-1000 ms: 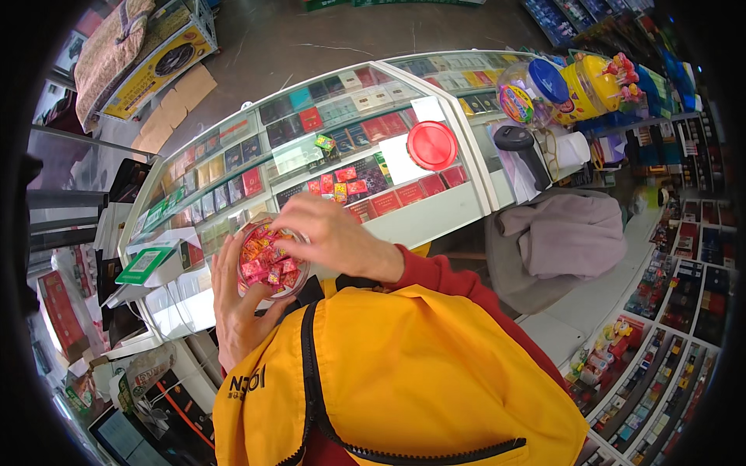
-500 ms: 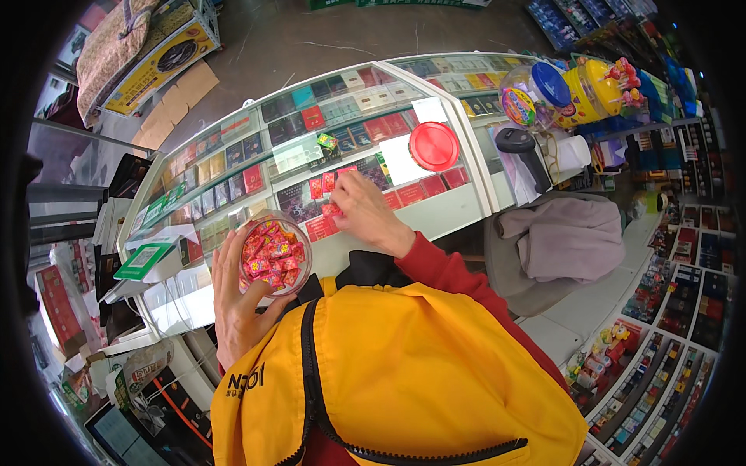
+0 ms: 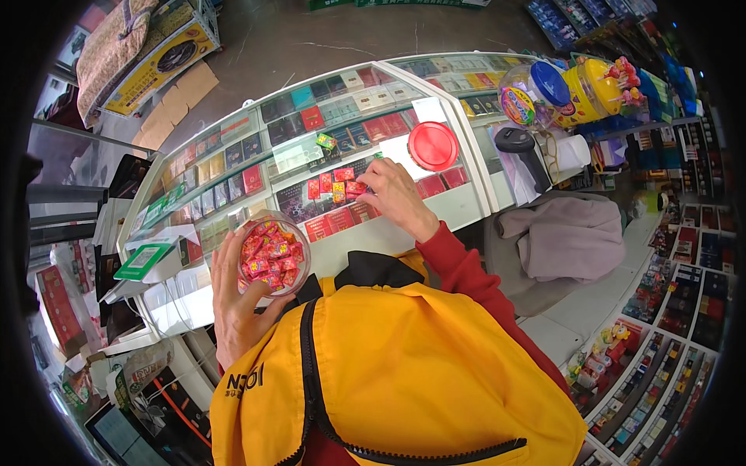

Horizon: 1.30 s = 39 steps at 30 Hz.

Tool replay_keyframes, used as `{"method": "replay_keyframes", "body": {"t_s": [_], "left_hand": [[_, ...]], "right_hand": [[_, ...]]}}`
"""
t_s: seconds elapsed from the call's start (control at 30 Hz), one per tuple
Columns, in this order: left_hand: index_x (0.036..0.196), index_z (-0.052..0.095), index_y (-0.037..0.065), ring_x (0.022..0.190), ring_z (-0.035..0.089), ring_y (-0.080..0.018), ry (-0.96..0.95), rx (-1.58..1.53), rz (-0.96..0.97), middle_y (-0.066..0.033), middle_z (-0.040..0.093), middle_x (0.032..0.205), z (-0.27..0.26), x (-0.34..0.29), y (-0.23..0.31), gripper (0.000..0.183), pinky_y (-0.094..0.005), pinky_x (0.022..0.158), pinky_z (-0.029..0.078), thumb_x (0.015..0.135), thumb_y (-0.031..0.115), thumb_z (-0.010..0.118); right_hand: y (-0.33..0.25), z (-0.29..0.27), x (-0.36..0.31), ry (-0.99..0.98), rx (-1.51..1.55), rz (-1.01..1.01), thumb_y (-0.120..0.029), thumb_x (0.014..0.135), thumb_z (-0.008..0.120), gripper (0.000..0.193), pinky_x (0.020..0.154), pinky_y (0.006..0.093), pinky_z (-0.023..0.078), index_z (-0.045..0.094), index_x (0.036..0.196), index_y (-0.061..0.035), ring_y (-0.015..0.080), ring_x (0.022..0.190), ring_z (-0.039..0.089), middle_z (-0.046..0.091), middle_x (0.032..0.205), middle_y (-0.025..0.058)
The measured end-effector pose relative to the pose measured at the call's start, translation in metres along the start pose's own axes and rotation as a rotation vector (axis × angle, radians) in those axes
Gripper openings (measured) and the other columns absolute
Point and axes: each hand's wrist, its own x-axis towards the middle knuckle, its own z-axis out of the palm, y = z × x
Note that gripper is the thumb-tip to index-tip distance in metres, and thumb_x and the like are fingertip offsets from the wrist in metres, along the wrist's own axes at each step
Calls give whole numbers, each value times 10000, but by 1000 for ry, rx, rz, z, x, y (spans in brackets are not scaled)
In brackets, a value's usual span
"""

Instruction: The person opens a clear plastic jar with a red lid and pours wrapped candies onto the counter. They then pick up individual candies and place them back into the jar one by one, repeating this process for the duration of the clip.

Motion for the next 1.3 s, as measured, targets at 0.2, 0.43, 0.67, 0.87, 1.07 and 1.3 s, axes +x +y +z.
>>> {"method": "replay_keyframes", "body": {"t_s": [0.2, 0.43, 0.67, 0.87, 1.07, 1.3], "left_hand": [[790, 676, 6, 1506, 409, -461, 5, 6, 2, -226, 464, 1601, 0, 2, 1, 328, -639, 1214, 325, 635, 106, 947], [793, 665, 10, 1498, 420, -471, 22, 11, 2, -226, 479, 1590, 1, 2, 2, 355, -656, 1205, 328, 629, 118, 961], [827, 697, -1, 1506, 396, -458, -7, 7, 19, -240, 437, 1616, 1, 3, 2, 318, -653, 1220, 298, 643, 127, 922], [793, 675, 10, 1502, 420, -463, 52, -1, -20, -220, 480, 1594, 2, -2, 1, 352, -631, 1223, 321, 605, 98, 960], [773, 655, 15, 1508, 407, -472, 11, 5, 15, -228, 465, 1602, 1, 1, -2, 357, -636, 1216, 329, 606, 96, 960], [781, 651, 14, 1509, 402, -479, 7, 4, 1, -236, 459, 1604, -1, 1, -1, 363, -636, 1213, 332, 605, 91, 959]], "right_hand": [[-1, 9, -4, -7, -73, -49, -149, 762, 855, 262, 843, 418, 501, 735, 974, -52, 271, 977, 627, 617, 937, 71], [-35, -26, 6, 42, 350, 111, -137, 776, 870, 248, 716, 356, 549, 735, 951, -26, 242, 804, 676, 676, 977, 86], [-134, -27, 27, 55, 514, -233, -182, 803, 888, 322, 831, 373, 550, 743, 1047, -29, 275, 946, 672, 679, 1008, 92], [-85, -21, 29, 111, 465, -176, -77, 870, 806, 288, 870, 384, 551, 739, 1146, -28, 298, 1020, 658, 663, 1053, 103], [-11, 1, 30, 90, 26, -82, -9, 857, 758, 265, 892, 403, 544, 722, 1119, -8, 310, 1028, 634, 618, 1045, 102], [-1, 7, 42, -66, 3, -44, -32, 813, 746, 234, 903, 408, 544, 707, 1043, -15, 295, 1031, 633, 626, 1037, 110]]}}
